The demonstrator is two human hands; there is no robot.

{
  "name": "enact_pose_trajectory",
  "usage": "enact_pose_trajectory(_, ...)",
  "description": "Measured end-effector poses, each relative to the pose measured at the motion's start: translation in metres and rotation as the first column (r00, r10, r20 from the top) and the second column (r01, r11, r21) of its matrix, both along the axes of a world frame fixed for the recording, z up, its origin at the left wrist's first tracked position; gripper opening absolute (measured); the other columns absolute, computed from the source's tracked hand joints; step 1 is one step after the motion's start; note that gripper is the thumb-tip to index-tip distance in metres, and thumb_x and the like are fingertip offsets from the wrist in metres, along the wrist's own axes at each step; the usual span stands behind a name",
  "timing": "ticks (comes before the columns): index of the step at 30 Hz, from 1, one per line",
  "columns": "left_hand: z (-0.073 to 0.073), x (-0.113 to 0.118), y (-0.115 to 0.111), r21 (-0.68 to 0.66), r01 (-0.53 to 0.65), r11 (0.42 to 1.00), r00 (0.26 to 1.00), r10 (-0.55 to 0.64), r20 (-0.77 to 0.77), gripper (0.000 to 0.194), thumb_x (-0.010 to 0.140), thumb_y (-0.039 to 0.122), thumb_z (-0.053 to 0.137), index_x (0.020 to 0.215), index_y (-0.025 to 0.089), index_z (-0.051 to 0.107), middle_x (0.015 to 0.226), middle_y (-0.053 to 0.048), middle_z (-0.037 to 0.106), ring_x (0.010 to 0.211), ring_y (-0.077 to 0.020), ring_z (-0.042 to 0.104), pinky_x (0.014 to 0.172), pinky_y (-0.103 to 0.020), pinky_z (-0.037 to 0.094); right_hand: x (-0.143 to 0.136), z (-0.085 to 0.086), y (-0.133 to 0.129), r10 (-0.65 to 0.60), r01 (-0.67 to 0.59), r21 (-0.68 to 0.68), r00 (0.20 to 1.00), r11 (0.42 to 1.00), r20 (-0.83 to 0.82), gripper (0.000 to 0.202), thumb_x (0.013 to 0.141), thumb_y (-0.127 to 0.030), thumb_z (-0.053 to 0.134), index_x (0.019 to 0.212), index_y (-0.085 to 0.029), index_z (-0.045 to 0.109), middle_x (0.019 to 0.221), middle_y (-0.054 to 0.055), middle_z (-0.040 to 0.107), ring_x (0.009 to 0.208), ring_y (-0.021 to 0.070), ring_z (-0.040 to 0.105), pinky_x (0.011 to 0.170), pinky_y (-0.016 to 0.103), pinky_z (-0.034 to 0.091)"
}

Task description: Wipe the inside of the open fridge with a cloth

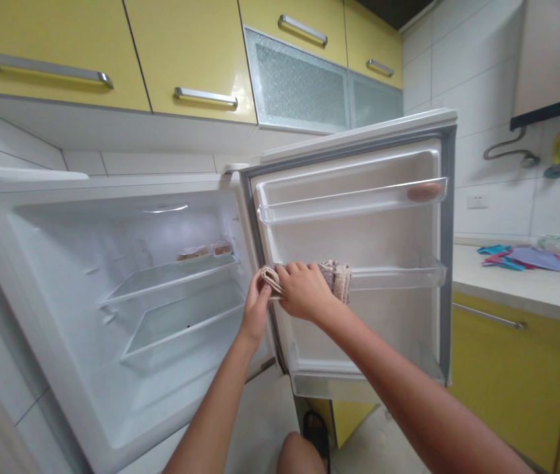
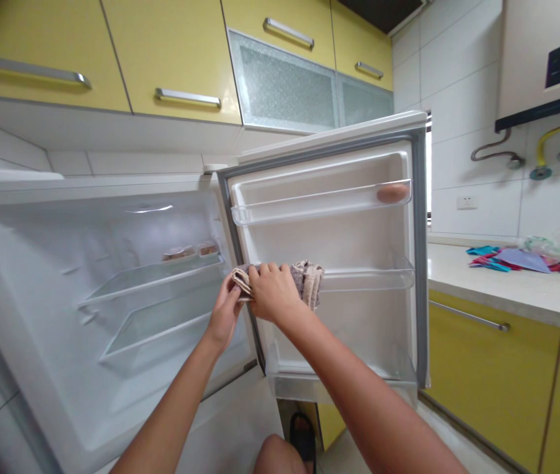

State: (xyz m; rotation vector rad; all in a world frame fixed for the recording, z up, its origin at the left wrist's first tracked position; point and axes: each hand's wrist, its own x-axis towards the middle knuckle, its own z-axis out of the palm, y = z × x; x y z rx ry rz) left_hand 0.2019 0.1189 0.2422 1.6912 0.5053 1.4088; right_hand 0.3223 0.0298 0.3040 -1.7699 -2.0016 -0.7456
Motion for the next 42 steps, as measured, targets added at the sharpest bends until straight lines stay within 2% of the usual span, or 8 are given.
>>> enact_pose_trajectory(4, 0.0, -0.002, -0.001, 0.178, -0.081, 0.981, 0.976, 0.114, -0.184, 0.052, 0.089, 0.033, 0.056, 0.139, 0.023, 0.047, 0.153, -0.013, 0.049, 0.143, -0.0252, 0.045, 0.114, -0.046, 0.045, 0.041, -0.006, -0.024, -0.047, 0.047, 0.034, 0.999, 0.998, 0.01, 0.04, 0.085, -0.028, 0.055, 0.124, -0.021, 0.052, 0.112, 0.012, 0.068, 0.104, 0.0306, 0.061, 0.093, 0.047, 0.039)
enact_pose_trajectory(8, 0.007, -0.002, -0.01, 0.443, -0.17, 0.88, 0.89, 0.33, -0.315, 0.04, 0.088, 0.026, 0.054, 0.128, 0.022, 0.06, 0.15, -0.013, 0.052, 0.142, -0.0259, 0.046, 0.12, -0.053, 0.036, 0.097, -0.017, -0.058, -0.126, 0.127, 0.091, 0.992, 0.988, -0.011, 0.045, 0.083, -0.03, 0.057, 0.128, -0.023, 0.054, 0.112, 0.01, 0.071, 0.109, 0.0311, 0.06, 0.112, 0.056, 0.022)
enact_pose_trajectory(14, 0.016, 0.004, -0.018, 0.685, -0.148, 0.713, 0.781, 0.509, -0.362, 0.046, 0.084, 0.015, 0.053, 0.129, 0.022, 0.059, 0.13, -0.011, 0.062, 0.132, -0.0263, 0.052, 0.117, -0.053, 0.04, 0.18, -0.037, -0.102, -0.143, 0.133, 0.213, 0.989, 0.968, 0.031, 0.051, 0.082, -0.033, 0.057, 0.132, -0.021, 0.054, 0.124, 0.013, 0.068, 0.113, 0.0318, 0.059, 0.11, 0.051, 0.029)
enact_pose_trajectory(19, 0.016, 0.004, -0.017, 0.7, -0.127, 0.703, 0.752, 0.528, -0.394, 0.049, 0.083, 0.013, 0.053, 0.131, 0.022, 0.057, 0.123, -0.01, 0.06, 0.125, -0.0255, 0.054, 0.113, -0.051, 0.043, 0.208, -0.035, -0.113, -0.215, 0.217, 0.232, 0.976, 0.948, -0.032, 0.039, 0.081, -0.034, 0.054, 0.116, -0.02, 0.062, 0.111, 0.013, 0.072, 0.104, 0.0316, 0.062, 0.097, 0.044, 0.04)
enact_pose_trajectory(25, 0.017, 0.004, -0.019, 0.69, -0.09, 0.718, 0.761, 0.496, -0.417, 0.052, 0.083, 0.015, 0.055, 0.134, 0.023, 0.055, 0.131, -0.01, 0.059, 0.132, -0.0267, 0.05, 0.117, -0.052, 0.04, 0.194, 0.01, -0.088, -0.413, 0.398, -0.114, 0.893, 0.91, -0.177, 0.036, 0.088, -0.041, 0.042, 0.1, -0.018, 0.066, 0.093, 0.016, 0.073, 0.081, 0.0294, 0.066, 0.065, 0.035, 0.038)
enact_pose_trajectory(30, 0.016, 0.006, -0.02, 0.675, -0.114, 0.729, 0.75, 0.509, -0.422, 0.052, 0.083, 0.015, 0.054, 0.135, 0.021, 0.054, 0.134, -0.011, 0.059, 0.136, -0.0276, 0.048, 0.119, -0.054, 0.038, 0.157, 0.054, -0.039, -0.376, 0.262, -0.469, 0.911, 0.844, -0.167, 0.04, 0.088, -0.033, 0.041, 0.1, -0.01, 0.072, 0.1, 0.022, 0.074, 0.081, 0.0264, 0.068, 0.063, 0.032, 0.041)
enact_pose_trajectory(38, 0.01, 0.009, -0.016, 0.705, -0.144, 0.695, 0.737, 0.55, -0.392, 0.054, 0.081, 0.016, 0.057, 0.135, 0.022, 0.053, 0.137, -0.013, 0.057, 0.137, -0.0301, 0.049, 0.116, -0.056, 0.042, 0.058, 0.063, 0.04, -0.035, -0.034, -0.511, 0.991, 0.859, -0.126, 0.038, 0.091, -0.04, 0.048, 0.104, -0.015, 0.074, 0.105, 0.013, 0.077, 0.085, 0.0194, 0.07, 0.063, 0.024, 0.042)
enact_pose_trajectory(42, 0.011, 0.008, -0.018, 0.707, -0.116, 0.698, 0.733, 0.541, -0.413, 0.055, 0.081, 0.016, 0.056, 0.136, 0.02, 0.05, 0.134, -0.014, 0.056, 0.134, -0.0298, 0.05, 0.114, -0.054, 0.044, 0.042, 0.065, 0.054, 0.029, -0.058, -0.456, 0.997, 0.888, -0.069, 0.028, 0.087, -0.034, 0.057, 0.099, -0.016, 0.074, 0.103, 0.013, 0.077, 0.087, 0.0209, 0.071, 0.067, 0.025, 0.044)
